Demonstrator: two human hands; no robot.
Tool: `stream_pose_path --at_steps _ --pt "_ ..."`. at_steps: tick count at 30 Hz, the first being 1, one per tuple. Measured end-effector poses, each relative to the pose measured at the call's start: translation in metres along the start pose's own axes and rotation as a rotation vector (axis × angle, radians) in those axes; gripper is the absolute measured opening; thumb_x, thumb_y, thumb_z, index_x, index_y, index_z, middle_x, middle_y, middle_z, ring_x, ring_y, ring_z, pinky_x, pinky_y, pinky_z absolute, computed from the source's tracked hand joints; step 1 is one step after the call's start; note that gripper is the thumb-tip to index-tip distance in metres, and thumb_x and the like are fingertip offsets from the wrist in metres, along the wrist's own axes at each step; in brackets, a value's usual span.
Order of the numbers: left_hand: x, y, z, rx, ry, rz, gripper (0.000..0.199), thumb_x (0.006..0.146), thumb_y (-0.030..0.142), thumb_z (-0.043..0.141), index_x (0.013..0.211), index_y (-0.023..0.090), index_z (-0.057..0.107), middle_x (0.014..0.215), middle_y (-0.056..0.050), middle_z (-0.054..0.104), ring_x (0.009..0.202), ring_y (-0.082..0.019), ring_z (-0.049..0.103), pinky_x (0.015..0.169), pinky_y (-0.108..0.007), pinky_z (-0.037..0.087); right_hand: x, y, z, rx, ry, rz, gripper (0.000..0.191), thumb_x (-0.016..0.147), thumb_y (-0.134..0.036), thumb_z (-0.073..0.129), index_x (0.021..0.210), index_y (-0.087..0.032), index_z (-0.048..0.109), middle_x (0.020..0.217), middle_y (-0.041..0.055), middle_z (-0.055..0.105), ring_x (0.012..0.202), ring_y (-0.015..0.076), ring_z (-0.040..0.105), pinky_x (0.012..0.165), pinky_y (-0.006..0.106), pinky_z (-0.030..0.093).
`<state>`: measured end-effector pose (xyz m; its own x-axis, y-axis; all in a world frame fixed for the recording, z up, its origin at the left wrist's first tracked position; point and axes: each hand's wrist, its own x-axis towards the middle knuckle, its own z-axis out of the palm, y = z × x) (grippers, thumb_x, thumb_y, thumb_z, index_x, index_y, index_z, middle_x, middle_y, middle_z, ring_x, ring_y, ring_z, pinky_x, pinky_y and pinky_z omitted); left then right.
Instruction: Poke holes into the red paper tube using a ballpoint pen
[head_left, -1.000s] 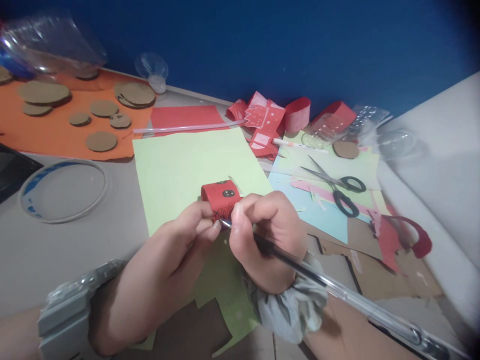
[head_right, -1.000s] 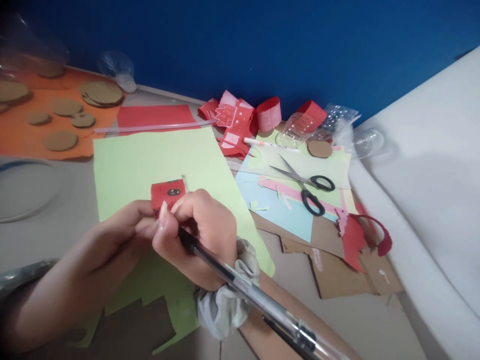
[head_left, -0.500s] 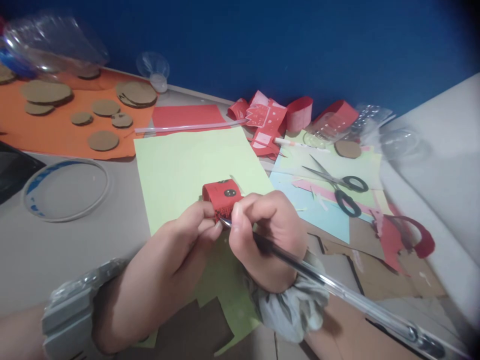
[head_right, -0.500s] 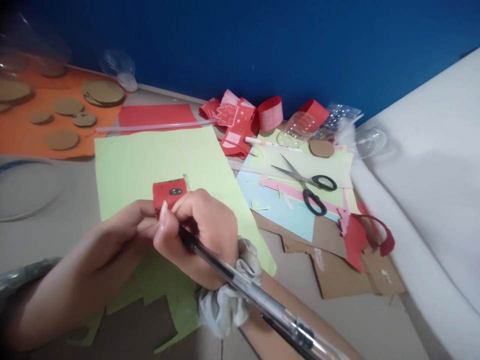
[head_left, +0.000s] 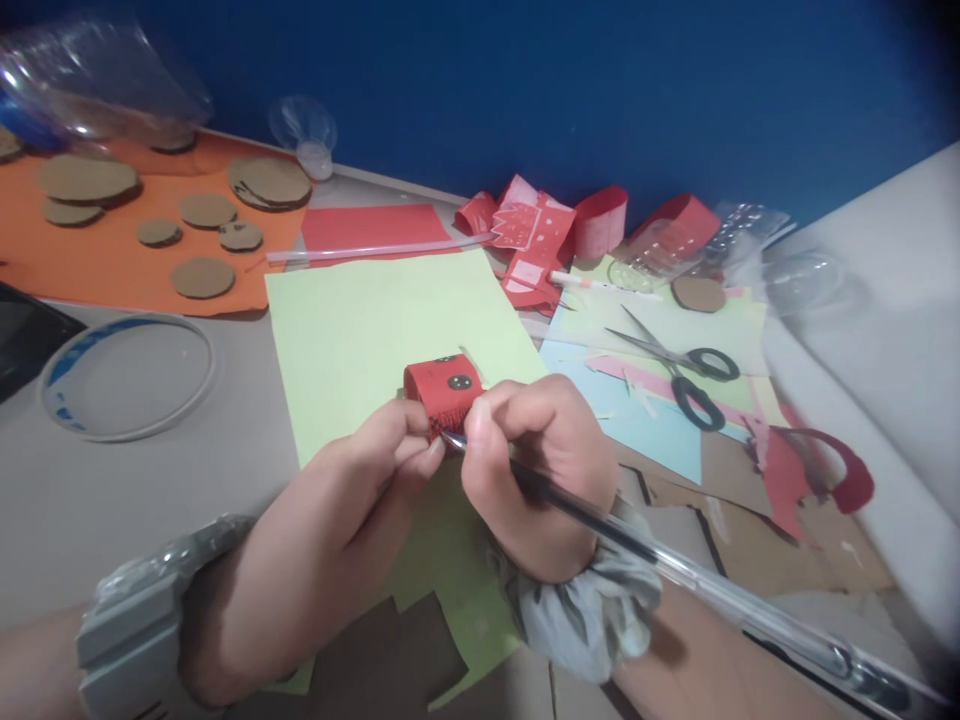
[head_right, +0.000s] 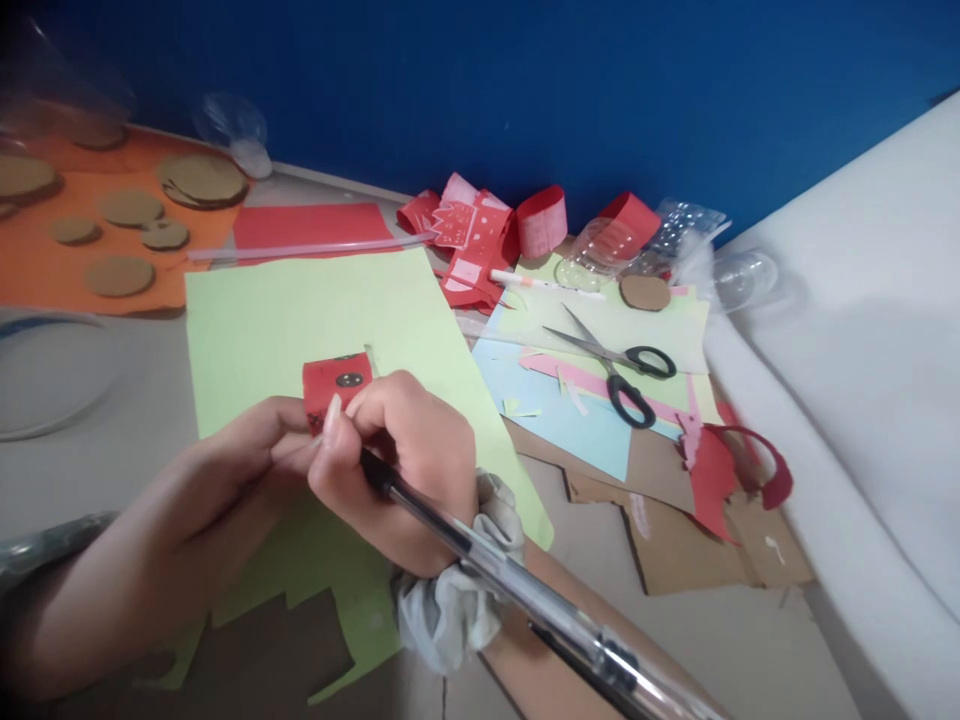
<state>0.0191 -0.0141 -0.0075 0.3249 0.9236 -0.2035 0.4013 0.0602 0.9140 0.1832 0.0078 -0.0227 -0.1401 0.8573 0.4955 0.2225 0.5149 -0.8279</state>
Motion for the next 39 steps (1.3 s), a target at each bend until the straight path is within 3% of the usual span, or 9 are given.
stream_pose_path --at_steps 7,16,24,39 --pt "-0.0005 0.0009 -0.001 0.035 0.01 -0.004 0.027 0.106 0.033 0.041 0.08 0.025 0.044 0.07 0.003 0.055 0.08 -0.022 0.064 0.067 -0.032 0.048 -0.0009 0.0006 -0.0003 -0.004 0.007 0.009 0.028 0.085 -0.01 0.067 0.076 -0.024 0.044 0.066 -0.0064 0.054 0.05 0.0063 0.044 0.046 0.022 0.037" --pt "-0.0005 0.0008 -0.0002 0.023 0.018 -0.003 0.028 0.106 0.034 0.041 0.08 0.025 0.045 0.079 0.001 0.063 0.079 -0.021 0.064 0.065 -0.031 0.048 0.0001 0.0 -0.0001 -0.009 0.014 0.006 0.028 0.085 -0.01 0.067 0.076 -0.024 0.044 0.068 -0.0055 0.056 0.05 0.0071 0.047 0.046 0.023 0.038" --pt "-0.0009 0.0012 -0.0001 0.038 0.019 0.01 0.028 0.106 0.031 0.041 0.078 0.026 0.041 0.07 0.004 0.054 0.076 -0.02 0.063 0.064 -0.03 0.047 -0.0012 0.0025 -0.0004 0.03 0.005 0.008 0.026 0.086 -0.01 0.067 0.077 -0.024 0.047 0.068 -0.0057 0.055 0.05 0.0066 0.045 0.046 0.022 0.037" --pt "-0.0001 0.001 0.0002 0.028 0.036 0.025 0.027 0.106 0.028 0.04 0.079 0.025 0.043 0.071 0.004 0.055 0.071 -0.018 0.06 0.065 -0.028 0.048 -0.0013 0.0013 -0.0016 0.017 -0.017 0.018 0.027 0.085 -0.008 0.067 0.079 -0.024 0.046 0.068 -0.0062 0.053 0.051 0.007 0.046 0.048 0.022 0.038"
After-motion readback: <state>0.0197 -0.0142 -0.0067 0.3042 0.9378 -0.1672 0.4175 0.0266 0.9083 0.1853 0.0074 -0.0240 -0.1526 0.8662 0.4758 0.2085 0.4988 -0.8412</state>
